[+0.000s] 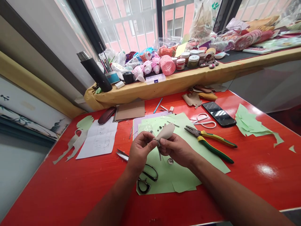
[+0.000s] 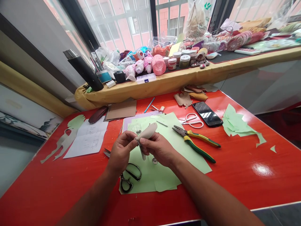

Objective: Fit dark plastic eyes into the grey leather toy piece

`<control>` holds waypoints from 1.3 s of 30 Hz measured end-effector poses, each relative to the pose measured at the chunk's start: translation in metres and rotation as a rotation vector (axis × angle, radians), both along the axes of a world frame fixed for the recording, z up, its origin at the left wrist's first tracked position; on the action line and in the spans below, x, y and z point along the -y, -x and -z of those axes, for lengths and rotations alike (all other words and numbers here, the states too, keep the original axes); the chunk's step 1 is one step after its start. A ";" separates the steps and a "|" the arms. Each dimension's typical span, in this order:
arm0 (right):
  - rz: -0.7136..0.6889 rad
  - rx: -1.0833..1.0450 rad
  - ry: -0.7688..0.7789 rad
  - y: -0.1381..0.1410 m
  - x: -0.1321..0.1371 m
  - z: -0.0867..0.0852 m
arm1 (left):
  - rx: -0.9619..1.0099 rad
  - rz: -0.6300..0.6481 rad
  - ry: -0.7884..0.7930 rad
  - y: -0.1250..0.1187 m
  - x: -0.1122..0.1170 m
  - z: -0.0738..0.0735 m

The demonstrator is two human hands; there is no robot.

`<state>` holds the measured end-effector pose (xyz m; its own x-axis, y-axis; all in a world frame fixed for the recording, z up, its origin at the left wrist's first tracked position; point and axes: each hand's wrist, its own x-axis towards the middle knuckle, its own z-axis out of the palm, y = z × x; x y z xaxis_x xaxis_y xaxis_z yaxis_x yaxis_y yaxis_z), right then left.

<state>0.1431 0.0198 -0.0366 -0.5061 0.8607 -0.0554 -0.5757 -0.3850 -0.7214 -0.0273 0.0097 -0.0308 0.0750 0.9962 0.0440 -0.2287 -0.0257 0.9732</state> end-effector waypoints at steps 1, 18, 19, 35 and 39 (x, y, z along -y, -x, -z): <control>0.001 0.000 -0.002 0.000 0.000 0.000 | -0.002 0.001 0.000 0.000 0.000 0.001; -0.001 -0.028 -0.001 0.002 0.002 -0.002 | -0.062 -0.019 -0.055 0.003 -0.002 0.002; 0.004 -0.032 0.003 0.003 0.002 -0.002 | -0.064 -0.022 -0.061 0.003 -0.002 0.002; 0.004 -0.067 0.065 0.004 0.003 -0.004 | -0.169 -0.109 -0.110 -0.001 0.001 0.000; -0.024 -0.083 0.062 0.005 0.003 -0.005 | -0.129 -0.115 -0.068 0.000 -0.001 0.002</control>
<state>0.1386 0.0166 -0.0320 -0.5313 0.8447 -0.0651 -0.6224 -0.4413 -0.6464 -0.0276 0.0103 -0.0331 -0.0296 0.9936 0.1093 -0.0935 -0.1116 0.9893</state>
